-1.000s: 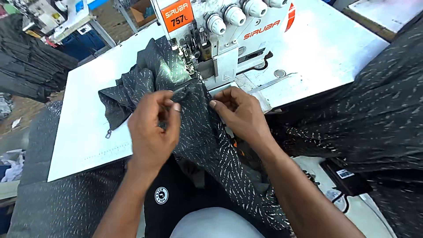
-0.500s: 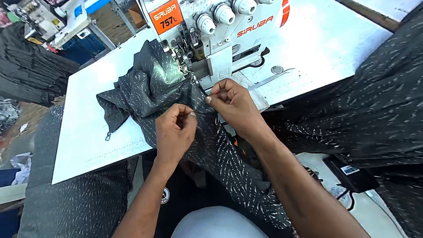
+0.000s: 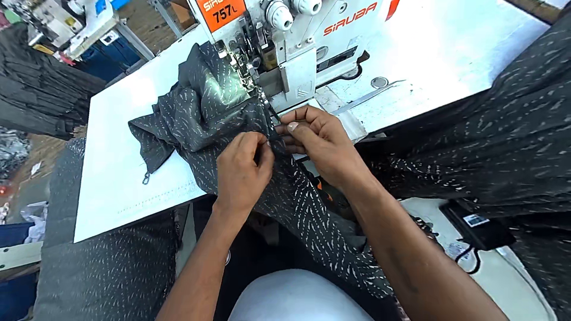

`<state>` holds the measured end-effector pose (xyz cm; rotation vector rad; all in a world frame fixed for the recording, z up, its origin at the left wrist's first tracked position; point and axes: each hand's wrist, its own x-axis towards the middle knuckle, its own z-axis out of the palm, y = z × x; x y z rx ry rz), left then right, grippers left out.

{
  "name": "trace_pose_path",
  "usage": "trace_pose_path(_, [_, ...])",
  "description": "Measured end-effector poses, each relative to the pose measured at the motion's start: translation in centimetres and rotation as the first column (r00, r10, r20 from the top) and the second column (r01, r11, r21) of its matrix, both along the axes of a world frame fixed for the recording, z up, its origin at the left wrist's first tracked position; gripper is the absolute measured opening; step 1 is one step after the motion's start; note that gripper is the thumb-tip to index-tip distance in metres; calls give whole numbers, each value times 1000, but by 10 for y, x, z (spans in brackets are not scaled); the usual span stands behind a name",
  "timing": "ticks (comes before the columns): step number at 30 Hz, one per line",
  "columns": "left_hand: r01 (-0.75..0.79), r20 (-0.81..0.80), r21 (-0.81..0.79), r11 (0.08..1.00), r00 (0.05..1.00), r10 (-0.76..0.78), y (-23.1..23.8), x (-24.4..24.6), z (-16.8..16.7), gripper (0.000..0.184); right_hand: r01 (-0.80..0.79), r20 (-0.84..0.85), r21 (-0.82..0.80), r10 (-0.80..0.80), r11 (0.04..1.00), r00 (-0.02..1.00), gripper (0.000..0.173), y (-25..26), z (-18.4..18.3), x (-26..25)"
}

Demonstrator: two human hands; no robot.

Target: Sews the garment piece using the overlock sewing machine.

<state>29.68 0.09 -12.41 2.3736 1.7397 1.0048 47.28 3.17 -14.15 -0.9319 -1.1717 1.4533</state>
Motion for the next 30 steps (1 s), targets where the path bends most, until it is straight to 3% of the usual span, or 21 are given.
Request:
trace_pose_path(4, [12, 111, -24, 1000, 994, -10, 0, -6, 2, 12, 73, 250, 162, -112, 984, 962, 13, -1, -8, 5])
trace_pose_path(6, [26, 187, -36, 999, 982, -19, 1, -6, 2, 12, 70, 288, 195, -126, 978, 949, 14, 3, -7, 4])
trace_pose_path(9, [72, 315, -63, 995, 948, -49, 1, -4, 3, 12, -9, 239, 167, -31, 986, 971, 13, 18, -3, 1])
trace_pose_path(12, [128, 458, -142, 982, 888, -50, 1, -7, 9, 13, -98, 64, 102, 92, 990, 994, 13, 25, -3, -1])
trace_pose_path(15, [145, 511, -207, 967, 859, -20, 3, -12, 10, 14, -152, 73, 129, 143, 980, 987, 12, 22, -8, 2])
trace_pose_path(19, [148, 372, -209, 967, 926, -62, -3, -14, 13, 13, -217, 54, -21, 218, 976, 975, 32, 28, 2, -1])
trace_pose_path(21, [120, 246, -112, 986, 965, -90, -3, -13, 18, 14, -205, 100, 4, 204, 979, 974, 41, 35, 10, -4])
trace_pose_path(25, [51, 159, 146, 988, 984, -75, 23, -9, 39, 16, -142, 121, 170, 122, 975, 985, 23, 42, 14, -8])
trace_pose_path(30, [24, 26, 106, 994, 999, -27, 59, -16, 45, 14, -40, -32, 152, 46, 988, 998, 19, 29, 5, -6])
